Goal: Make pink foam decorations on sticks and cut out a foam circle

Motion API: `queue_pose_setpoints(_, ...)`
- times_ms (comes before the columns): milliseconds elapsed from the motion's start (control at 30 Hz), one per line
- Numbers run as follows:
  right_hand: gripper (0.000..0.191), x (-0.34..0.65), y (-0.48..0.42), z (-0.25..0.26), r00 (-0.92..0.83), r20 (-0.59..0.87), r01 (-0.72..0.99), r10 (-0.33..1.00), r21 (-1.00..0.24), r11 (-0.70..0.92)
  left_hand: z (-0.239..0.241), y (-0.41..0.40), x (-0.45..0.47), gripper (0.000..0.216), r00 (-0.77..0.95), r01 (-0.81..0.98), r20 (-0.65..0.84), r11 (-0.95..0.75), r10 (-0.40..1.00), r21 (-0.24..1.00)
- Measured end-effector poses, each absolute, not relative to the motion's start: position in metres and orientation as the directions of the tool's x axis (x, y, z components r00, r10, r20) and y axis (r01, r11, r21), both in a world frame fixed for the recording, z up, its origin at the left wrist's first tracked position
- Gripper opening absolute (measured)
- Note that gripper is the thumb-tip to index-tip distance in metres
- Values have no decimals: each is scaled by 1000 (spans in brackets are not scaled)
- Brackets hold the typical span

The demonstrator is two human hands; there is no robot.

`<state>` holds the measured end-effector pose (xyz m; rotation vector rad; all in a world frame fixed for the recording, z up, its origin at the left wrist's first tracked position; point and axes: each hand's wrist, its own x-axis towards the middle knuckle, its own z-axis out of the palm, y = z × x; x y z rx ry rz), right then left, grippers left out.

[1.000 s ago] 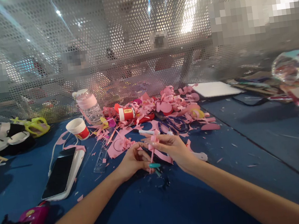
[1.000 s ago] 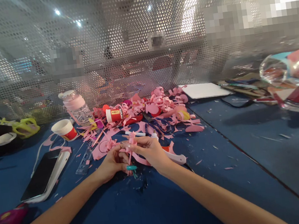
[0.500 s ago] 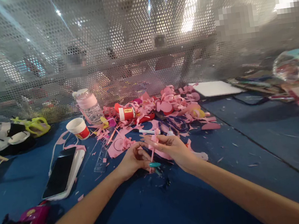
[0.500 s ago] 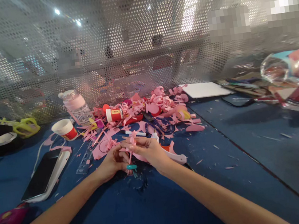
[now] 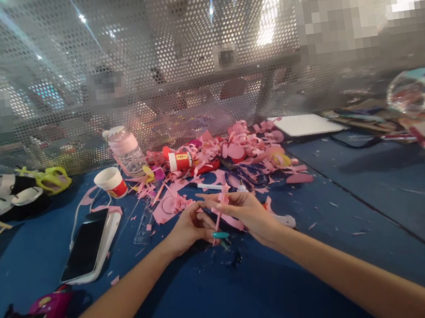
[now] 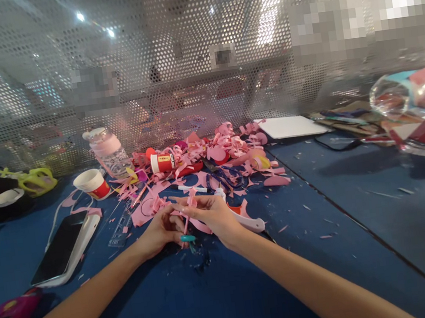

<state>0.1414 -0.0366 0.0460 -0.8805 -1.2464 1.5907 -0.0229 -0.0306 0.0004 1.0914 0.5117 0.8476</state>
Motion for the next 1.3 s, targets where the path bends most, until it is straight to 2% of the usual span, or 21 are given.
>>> queue_pose_setpoints(367, 10, 140, -38, 48, -316, -8, -193, 949, -979, -72, -1, -30, -23, 48, 599, -342, 44, 206, 800, 917)
queue_pose_setpoints(533, 33, 139, -37, 45, -319, 22, -316, 947, -945, -85, -2, -30, -23, 47, 566, -360, 20, 225, 824, 905)
queue_pose_setpoints(600, 36, 140, -36, 43, -316, 25, -357, 948, -929, -95, 0, -29, -23, 48, 549, -368, 6, 235, 836, 900)
queue_pose_setpoints(700, 29, 142, -36, 42, -372, 35, -343, 928, -934, -102, 3, -30, -23, 49, 502, -368, -29, 244, 864, 897)
queue_pose_setpoints(867, 24, 143, -38, 45, -405, -47, -256, 913, -953, -162, 7, -30, -22, 51, 445, -386, -60, 252, 894, 888)
queue_pose_setpoints(1100, 20, 140, -40, 45, -242, -123, -302, 962, -933, -196, 5, -29, -22, 50, 440, -412, -57, 258, 896, 874)
queue_pose_setpoints(1300, 19, 137, -41, 48, -254, -116, -346, 960, -916, -202, 3, -28, -23, 46, 445, -411, -40, 244, 895, 878)
